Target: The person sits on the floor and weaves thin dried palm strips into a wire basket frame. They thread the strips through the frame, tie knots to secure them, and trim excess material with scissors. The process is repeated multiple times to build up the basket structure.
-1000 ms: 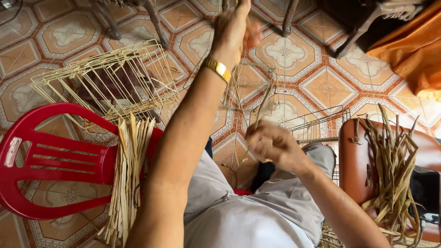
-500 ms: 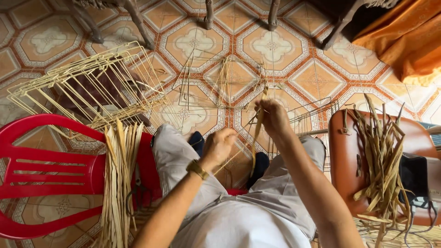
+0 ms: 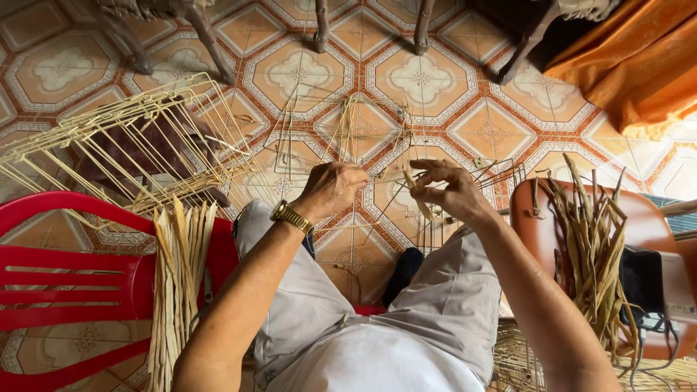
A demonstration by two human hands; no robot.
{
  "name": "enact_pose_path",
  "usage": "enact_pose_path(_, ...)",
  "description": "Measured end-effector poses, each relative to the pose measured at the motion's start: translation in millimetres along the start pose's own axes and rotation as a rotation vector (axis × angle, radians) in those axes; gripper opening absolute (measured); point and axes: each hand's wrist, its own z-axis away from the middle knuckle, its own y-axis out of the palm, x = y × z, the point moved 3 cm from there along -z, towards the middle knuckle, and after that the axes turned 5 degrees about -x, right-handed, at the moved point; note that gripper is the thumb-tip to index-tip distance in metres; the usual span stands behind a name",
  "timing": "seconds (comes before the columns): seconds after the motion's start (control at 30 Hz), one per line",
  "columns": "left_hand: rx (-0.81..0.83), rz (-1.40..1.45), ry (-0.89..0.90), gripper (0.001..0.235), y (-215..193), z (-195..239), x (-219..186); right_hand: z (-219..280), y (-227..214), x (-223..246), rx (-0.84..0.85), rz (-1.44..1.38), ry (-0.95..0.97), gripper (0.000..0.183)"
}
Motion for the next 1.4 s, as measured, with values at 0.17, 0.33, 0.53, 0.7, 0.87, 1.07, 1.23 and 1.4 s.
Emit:
enact_pose_path(0.17, 0.074, -0.075, -0.042, 0.024, -1, -19, 19, -16, 9, 54, 0.298, 0.392, -0.057, 0.012)
enact_pose_path(0.33, -0.431, -0.263, 0.271, 0.011, -21, -23, -23, -25, 33, 34, 0.382, 0.163, 0.120, 0.014)
enact_pose_path(0.53, -0.538, 0.747, -0.539, 0.023, 30, 32, -20, -18, 67, -5, 0.164, -0.271, 0.240, 0.023)
enact_pose_path(0.7, -0.475, 0.904, -0.513, 0.025, 63, 49, -6, 8, 95, -8, 0.146, -0.366, 0.262, 0.023)
enact_pose_path(0.87, -0.314, 0.994, -0.598, 0.035, 87, 62, 12, 22, 105, -10, 0.153, -0.213, 0.379, 0.031)
enact_pose_path(1.07, -0.525, 0.723, -0.718, 0.033, 81, 60, -5, 31, 115, -22, 0.076, -0.134, 0.354, 0.033)
enact_pose_path(1.23, -0.741, 0.797, -0.676, 0.038, 99, 41, 24, 30, 117, -35, -0.008, -0.187, 0.330, 0.033)
enact_pose_path(1.4, -0.856, 1.015, -0.656, 0.025, 61, 18, 27, 42, 123, -24, -0.008, -0.174, 0.407, 0.030)
